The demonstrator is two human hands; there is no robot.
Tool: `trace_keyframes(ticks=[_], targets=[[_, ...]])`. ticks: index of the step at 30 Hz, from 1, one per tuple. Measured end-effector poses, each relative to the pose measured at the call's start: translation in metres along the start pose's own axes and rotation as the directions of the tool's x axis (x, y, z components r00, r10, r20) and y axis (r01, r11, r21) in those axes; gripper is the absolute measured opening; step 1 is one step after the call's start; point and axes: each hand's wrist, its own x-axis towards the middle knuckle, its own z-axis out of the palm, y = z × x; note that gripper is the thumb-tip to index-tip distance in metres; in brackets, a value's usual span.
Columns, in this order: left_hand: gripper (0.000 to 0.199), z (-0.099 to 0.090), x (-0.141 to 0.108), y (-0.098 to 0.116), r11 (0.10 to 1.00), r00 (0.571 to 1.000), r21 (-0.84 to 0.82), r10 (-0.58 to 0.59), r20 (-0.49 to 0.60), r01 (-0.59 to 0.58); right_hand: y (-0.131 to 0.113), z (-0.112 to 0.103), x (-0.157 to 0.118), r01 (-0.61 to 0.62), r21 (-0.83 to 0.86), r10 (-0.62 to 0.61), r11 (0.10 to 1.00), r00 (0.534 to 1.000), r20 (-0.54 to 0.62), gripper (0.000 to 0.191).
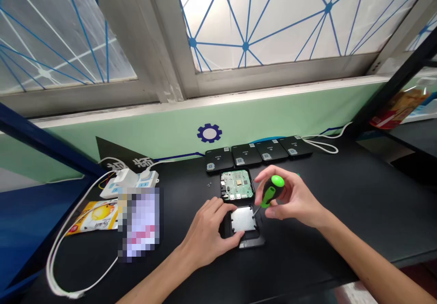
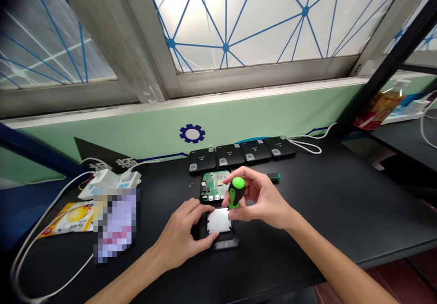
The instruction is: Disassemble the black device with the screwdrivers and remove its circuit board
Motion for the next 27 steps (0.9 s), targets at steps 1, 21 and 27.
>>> trace_keyframes(ticks=[1,21,27], targets=[[0.046,0.0003,-0.0001,-0.0002,1.0,1.0,-0.001,0.0,-0.001,0.0,0.0003,0.0008,0.0002,-0.013,0.015,0.013,1.0,1.0,-0.019,0.048],[0.046,-0.0024,-0.0007,0.0012,1.0,1.0,-0.005,-0.007,0.009,0.007,-0.0013,-0.003,-0.0043,-0.013,-0.025,0.013,1.0,1.0,0.006,0.03],[0.045,-0.0019,-0.0007,0.0015,1.0,1.0,-0.001,-0.009,0.018,0.009,-0.0021,-0.0019,-0.0027,0.02,-0.025,-0.019,0.999,1.0,0.019,0.048]])
